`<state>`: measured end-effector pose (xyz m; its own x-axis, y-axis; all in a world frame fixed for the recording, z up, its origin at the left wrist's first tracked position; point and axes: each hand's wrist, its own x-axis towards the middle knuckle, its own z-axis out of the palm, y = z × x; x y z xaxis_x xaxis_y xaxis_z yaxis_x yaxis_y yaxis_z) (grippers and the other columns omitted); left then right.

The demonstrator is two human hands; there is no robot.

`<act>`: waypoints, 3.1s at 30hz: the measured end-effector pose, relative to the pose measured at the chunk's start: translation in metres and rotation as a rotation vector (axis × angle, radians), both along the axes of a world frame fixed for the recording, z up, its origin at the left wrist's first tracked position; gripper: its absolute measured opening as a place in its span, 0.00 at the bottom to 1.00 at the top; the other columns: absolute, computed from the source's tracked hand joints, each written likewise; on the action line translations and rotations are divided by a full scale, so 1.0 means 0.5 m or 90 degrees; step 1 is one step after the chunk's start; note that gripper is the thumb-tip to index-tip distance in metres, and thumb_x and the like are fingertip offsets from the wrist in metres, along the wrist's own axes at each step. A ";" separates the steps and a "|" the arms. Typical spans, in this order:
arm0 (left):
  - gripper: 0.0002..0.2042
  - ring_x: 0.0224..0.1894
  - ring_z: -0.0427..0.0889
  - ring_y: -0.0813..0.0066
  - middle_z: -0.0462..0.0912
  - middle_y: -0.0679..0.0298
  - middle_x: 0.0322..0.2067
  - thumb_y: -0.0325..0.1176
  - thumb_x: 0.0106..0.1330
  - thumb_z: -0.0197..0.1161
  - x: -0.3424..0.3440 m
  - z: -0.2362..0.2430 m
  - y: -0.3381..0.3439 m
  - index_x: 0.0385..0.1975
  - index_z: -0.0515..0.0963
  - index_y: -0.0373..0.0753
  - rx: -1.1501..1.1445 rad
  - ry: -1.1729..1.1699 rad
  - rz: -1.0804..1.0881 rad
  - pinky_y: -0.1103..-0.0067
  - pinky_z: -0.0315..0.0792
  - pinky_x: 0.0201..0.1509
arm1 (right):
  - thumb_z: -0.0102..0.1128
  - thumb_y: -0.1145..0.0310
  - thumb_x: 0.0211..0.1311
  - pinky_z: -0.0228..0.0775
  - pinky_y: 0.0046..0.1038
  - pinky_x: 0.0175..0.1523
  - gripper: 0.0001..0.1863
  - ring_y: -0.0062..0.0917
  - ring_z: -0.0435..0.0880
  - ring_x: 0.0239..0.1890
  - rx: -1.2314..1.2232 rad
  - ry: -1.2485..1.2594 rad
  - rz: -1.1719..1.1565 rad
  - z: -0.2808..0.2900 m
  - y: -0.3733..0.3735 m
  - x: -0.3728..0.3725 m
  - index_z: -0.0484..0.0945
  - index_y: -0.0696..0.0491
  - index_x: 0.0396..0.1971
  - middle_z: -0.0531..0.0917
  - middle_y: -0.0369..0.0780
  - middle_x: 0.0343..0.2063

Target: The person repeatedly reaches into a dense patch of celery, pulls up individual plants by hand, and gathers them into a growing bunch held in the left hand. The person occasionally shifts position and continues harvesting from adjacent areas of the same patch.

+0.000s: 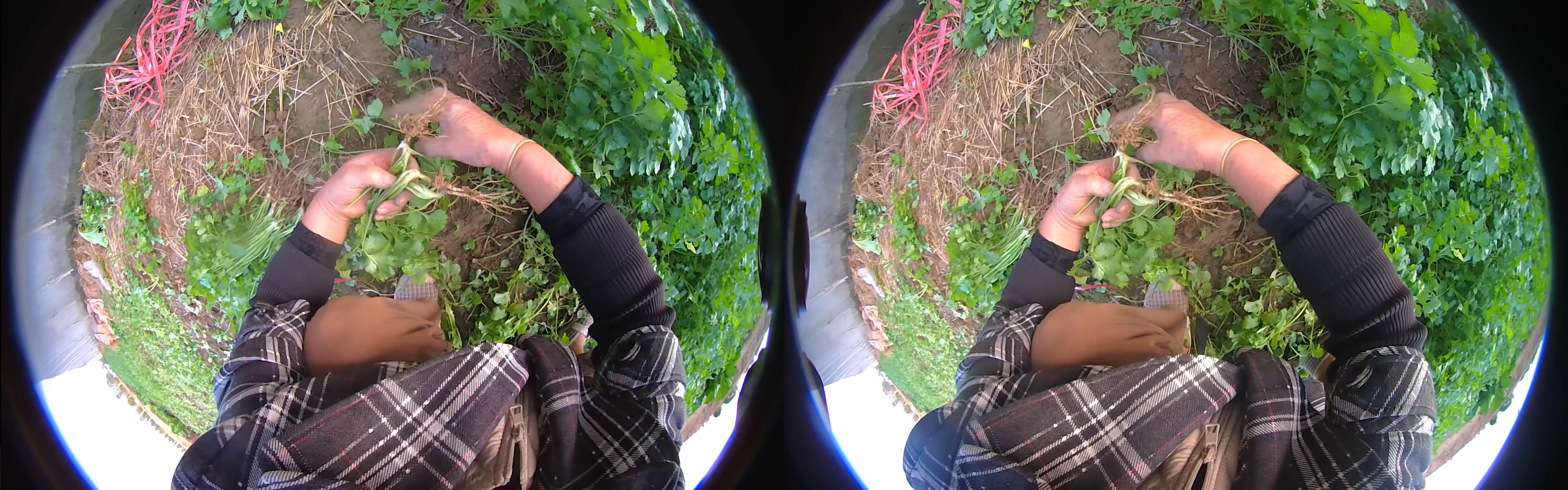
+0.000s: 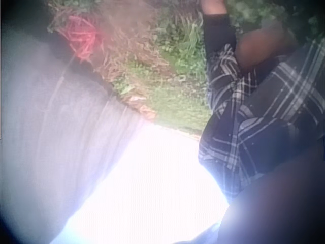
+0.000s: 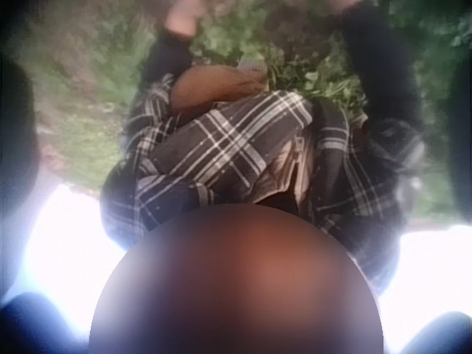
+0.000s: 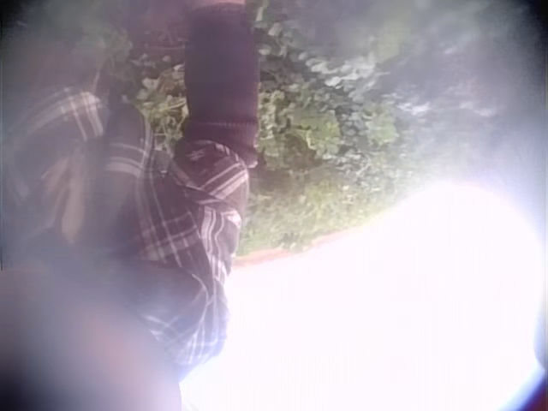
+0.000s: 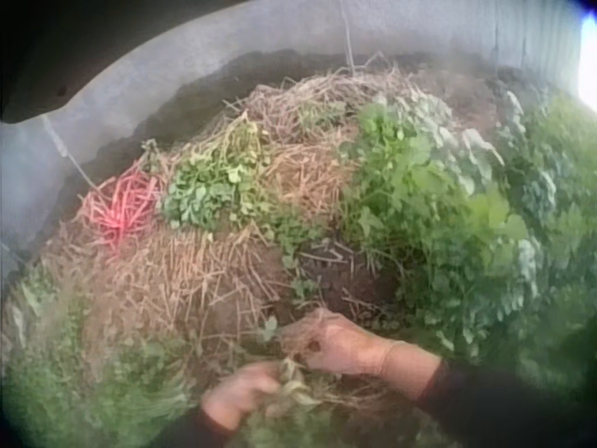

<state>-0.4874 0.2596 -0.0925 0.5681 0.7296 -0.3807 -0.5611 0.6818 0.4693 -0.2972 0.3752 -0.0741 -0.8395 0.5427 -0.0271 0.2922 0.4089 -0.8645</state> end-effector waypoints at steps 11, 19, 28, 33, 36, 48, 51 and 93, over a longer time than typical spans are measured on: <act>0.15 0.11 0.64 0.77 0.71 0.58 0.20 0.40 0.67 0.48 -0.037 -0.023 -0.011 0.45 0.70 0.36 -0.006 0.035 0.072 0.81 0.58 0.12 | 0.59 0.66 0.53 0.69 0.27 0.49 0.14 0.28 0.78 0.41 0.457 -0.223 -0.311 -0.031 0.092 0.084 0.79 0.57 0.38 0.80 0.42 0.39; 0.15 0.16 0.68 0.77 0.73 0.60 0.24 0.41 0.69 0.42 -0.003 -0.023 0.023 0.46 0.68 0.38 -0.041 -0.007 0.235 0.80 0.64 0.17 | 0.63 0.67 0.52 0.68 0.22 0.48 0.13 0.20 0.77 0.39 -0.452 -0.114 -0.295 -0.010 -0.043 0.053 0.79 0.60 0.34 0.80 0.38 0.36; 0.21 0.30 0.78 0.76 0.80 0.61 0.32 0.48 0.69 0.45 0.032 0.022 0.033 0.40 0.75 0.35 0.024 0.394 0.077 0.80 0.73 0.36 | 0.64 0.60 0.53 0.62 0.17 0.27 0.14 0.14 0.70 0.20 -0.554 0.072 -0.356 -0.014 -0.054 0.011 0.77 0.57 0.31 0.75 0.31 0.18; 0.25 0.41 0.74 0.77 0.78 0.62 0.38 0.54 0.66 0.46 0.021 0.042 0.052 0.42 0.76 0.34 0.165 0.490 -0.022 0.78 0.68 0.47 | 0.67 0.60 0.50 0.63 0.18 0.25 0.14 0.14 0.71 0.18 -0.590 0.102 -0.253 0.003 -0.032 0.008 0.78 0.56 0.27 0.77 0.32 0.18; 0.29 0.51 0.72 0.70 0.77 0.58 0.45 0.58 0.60 0.52 -0.003 0.059 0.059 0.47 0.74 0.34 0.172 0.766 -0.062 0.71 0.64 0.56 | 0.68 0.61 0.49 0.65 0.18 0.26 0.14 0.15 0.71 0.18 -0.574 0.026 -0.362 -0.002 -0.027 0.009 0.78 0.56 0.27 0.77 0.32 0.19; 0.22 0.55 0.68 0.71 0.71 0.58 0.51 0.39 0.66 0.53 0.039 0.029 0.051 0.53 0.66 0.29 0.112 0.353 0.022 0.77 0.58 0.61 | 0.66 0.62 0.50 0.62 0.18 0.32 0.15 0.15 0.70 0.23 -0.596 0.098 -0.334 -0.018 -0.044 0.030 0.78 0.57 0.32 0.77 0.32 0.22; 0.23 0.56 0.67 0.72 0.71 0.57 0.51 0.34 0.62 0.56 0.035 0.023 0.037 0.54 0.64 0.27 0.118 0.301 0.004 0.77 0.56 0.62 | 0.63 0.63 0.54 0.65 0.19 0.37 0.15 0.16 0.73 0.29 -0.595 0.065 -0.358 -0.029 -0.042 0.038 0.77 0.57 0.37 0.79 0.33 0.29; 0.21 0.51 0.69 0.74 0.74 0.60 0.47 0.34 0.62 0.54 0.091 -0.019 -0.005 0.54 0.66 0.31 0.207 0.580 0.027 0.79 0.61 0.57 | 0.64 0.67 0.52 0.63 0.18 0.28 0.10 0.14 0.71 0.22 -0.482 0.090 -0.506 -0.051 -0.106 0.029 0.77 0.57 0.31 0.77 0.32 0.21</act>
<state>-0.4417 0.2573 -0.1022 0.1263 0.8903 -0.4375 0.0902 0.4289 0.8988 -0.2828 0.3222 -0.0995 -0.2810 0.8122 -0.5112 0.1165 -0.4999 -0.8582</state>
